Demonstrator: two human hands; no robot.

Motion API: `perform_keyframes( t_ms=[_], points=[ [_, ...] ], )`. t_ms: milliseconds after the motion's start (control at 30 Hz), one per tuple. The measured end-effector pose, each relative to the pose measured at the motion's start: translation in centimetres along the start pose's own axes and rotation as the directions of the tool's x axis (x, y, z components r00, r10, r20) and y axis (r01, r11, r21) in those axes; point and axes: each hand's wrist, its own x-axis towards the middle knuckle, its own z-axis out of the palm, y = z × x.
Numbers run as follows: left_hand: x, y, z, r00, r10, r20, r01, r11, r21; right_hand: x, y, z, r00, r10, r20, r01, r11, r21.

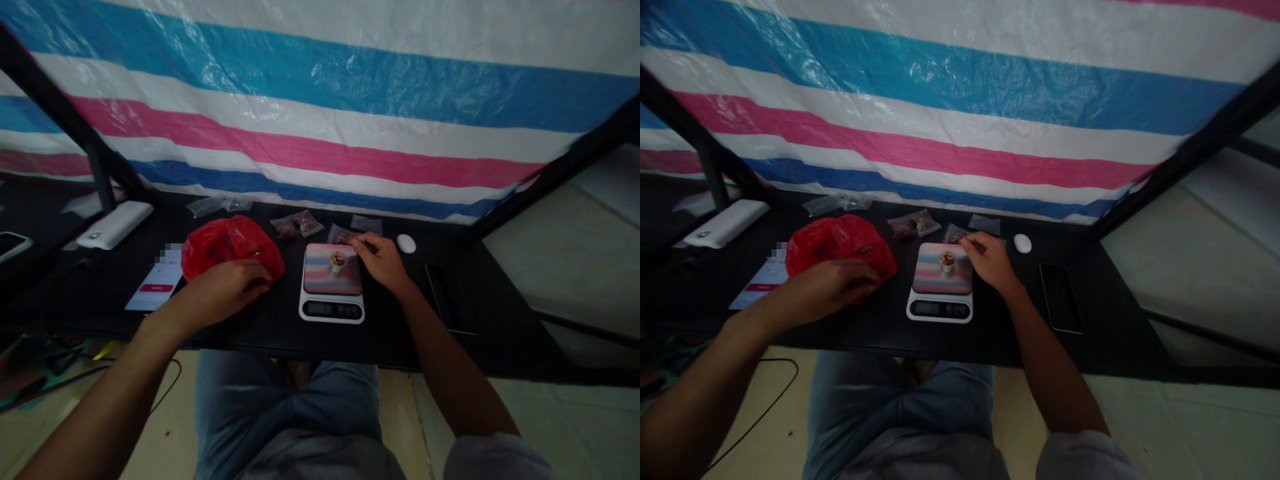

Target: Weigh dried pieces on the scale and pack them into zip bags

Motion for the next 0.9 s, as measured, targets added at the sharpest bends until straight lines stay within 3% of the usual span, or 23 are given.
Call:
perform_keyframes(
  t_ms=[200, 500, 733, 900],
  points=[
    [0.2, 0.2, 2.2, 0.995, -0.089, 0.046, 0.077, 0.972, 0.221, -0.2, 0.0, 0.2, 0.999, 0.015, 0.029, -0.014, 0.999, -0.029],
    [1.1, 1.5, 1.8, 0.982, -0.169, 0.086, 0.159, 0.981, 0.115, -0.1, -0.3, 0.0, 0.999, 0.023, 0.047, -0.020, 0.999, -0.051],
    [1.2, 2.5, 2.3, 0.992, -0.116, 0.040, 0.117, 0.992, -0.043, -0.3, -0.3, 0.0, 0.997, -0.010, 0.070, 0.016, 0.997, -0.076],
    [3.4, 4.2, 1.5, 0.987, 0.051, -0.155, -0.061, 0.996, -0.060, -0.3, -0.5, 0.0, 0.997, -0.026, 0.076, 0.031, 0.997, -0.064]
  ],
)
